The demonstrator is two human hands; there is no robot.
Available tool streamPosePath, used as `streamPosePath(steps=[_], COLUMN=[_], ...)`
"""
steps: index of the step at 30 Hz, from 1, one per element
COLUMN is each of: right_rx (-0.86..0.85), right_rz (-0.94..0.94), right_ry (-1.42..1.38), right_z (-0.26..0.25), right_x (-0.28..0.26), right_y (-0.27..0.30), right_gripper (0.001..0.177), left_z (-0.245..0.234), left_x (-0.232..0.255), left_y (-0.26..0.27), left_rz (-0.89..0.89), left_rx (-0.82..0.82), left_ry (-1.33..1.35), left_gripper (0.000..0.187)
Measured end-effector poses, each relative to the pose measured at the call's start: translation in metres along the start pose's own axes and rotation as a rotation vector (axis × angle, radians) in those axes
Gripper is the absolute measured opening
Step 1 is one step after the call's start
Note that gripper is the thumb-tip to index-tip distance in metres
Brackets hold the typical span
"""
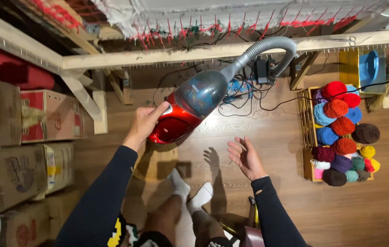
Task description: Vacuuming trimmings and debris from a rug frame and the floor using a handheld vacuum.
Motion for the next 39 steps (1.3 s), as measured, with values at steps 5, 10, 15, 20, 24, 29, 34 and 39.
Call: streamPosePath(steps=[5,10,15,20,24,29,34,39], right_rx=[0.064,0.109,0.278,0.158,-0.008,-0.085,-0.314,-0.339], right_rz=[0.115,0.146,0.433,0.121,-0.059,-0.037,-0.159,-0.320], right_ry=[0.096,0.218,0.587,0.265,-0.046,-0.016,-0.205,-0.320], right_z=[-0.041,-0.095,-0.158,-0.160,-0.071,0.045,0.148,0.167], right_x=[0.040,0.122,0.253,0.269,0.129,0.030,-0.025,-0.042], right_y=[0.013,-0.008,-0.024,-0.109,-0.114,-0.067,-0.038,-0.051], right_gripper=[0.061,0.060,0.078,0.079,0.079,0.084,0.074,0.050], left_z=[0.005,-0.005,-0.020,-0.031,-0.037,-0.036,-0.019,-0.002], left_x=[-0.001,-0.013,-0.016,-0.020,-0.019,-0.014,-0.007,0.019], left_y=[0.033,0.048,0.057,0.055,0.065,0.062,0.071,0.084], left_rz=[-0.038,-0.042,-0.057,-0.057,-0.054,0.015,-0.047,-0.071], left_rx=[0.025,0.014,0.044,0.088,0.099,0.084,0.047,0.046], left_ry=[0.067,0.156,0.185,0.117,0.109,0.017,-0.129,-0.466], left_gripper=[0.052,0.052,0.053,0.056,0.056,0.048,0.038,0.047])
Point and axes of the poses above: each hand's wrist, its own y-axis away from the middle knuckle, its own z-axis out of the palm, x = y × z, the point moved 8 cm from there along -y, towards the middle knuckle, and after that the axes turned 6 degrees about -z, right-handed, at the moved point
